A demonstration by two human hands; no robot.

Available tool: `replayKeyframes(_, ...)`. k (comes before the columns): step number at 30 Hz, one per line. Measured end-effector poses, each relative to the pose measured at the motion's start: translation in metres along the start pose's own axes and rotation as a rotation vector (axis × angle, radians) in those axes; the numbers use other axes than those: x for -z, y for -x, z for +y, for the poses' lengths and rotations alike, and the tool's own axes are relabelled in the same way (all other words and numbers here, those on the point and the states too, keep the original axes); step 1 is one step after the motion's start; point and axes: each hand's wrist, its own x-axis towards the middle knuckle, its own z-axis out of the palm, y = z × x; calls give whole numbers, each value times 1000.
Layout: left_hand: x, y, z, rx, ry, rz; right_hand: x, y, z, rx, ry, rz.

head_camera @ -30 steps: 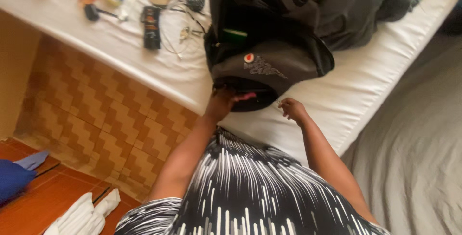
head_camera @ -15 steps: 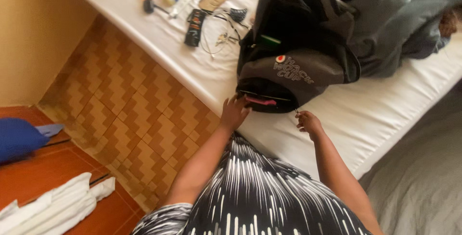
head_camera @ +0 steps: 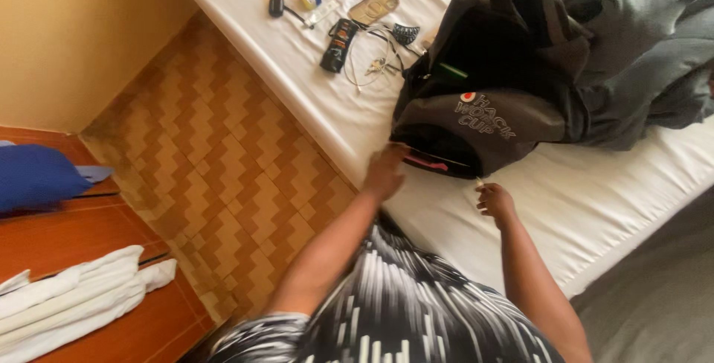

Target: The person packs a black backpack with daily essentials laid out on a bed. They place a hairbrush, several bottles of lotion and perfume, a small jar, a phone case, a charger, and a pack of sanitary pads into the bag one by one.

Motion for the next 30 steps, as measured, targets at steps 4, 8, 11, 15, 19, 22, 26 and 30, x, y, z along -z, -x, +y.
replayKeyframes(4,29,55,-49,267,94,98,-18,-8,16,-106,17,-121)
replayKeyframes(8,105,119,-121,463,-126,103,-75,-2,6,43,91,-272)
replayKeyframes(11,155,149,-169,809,-331,39,-134,18,-10,371,516,-130)
replayKeyframes(15,221,133,-217,761,-274,123,-228,45,-68,738,911,22)
replayKeyframes(19,280,81,-243,507,-302,75,-336,54,-153,895,1183,156)
replayKeyframes(22,322,51,-257,362,-305,41,-404,60,-216,867,1307,160)
replayKeyframes(26,362,15,-270,242,-285,41,-469,70,-276,862,1325,210)
replayKeyframes(30,383,-20,-280,186,-247,-5,-490,58,-304,843,1295,219)
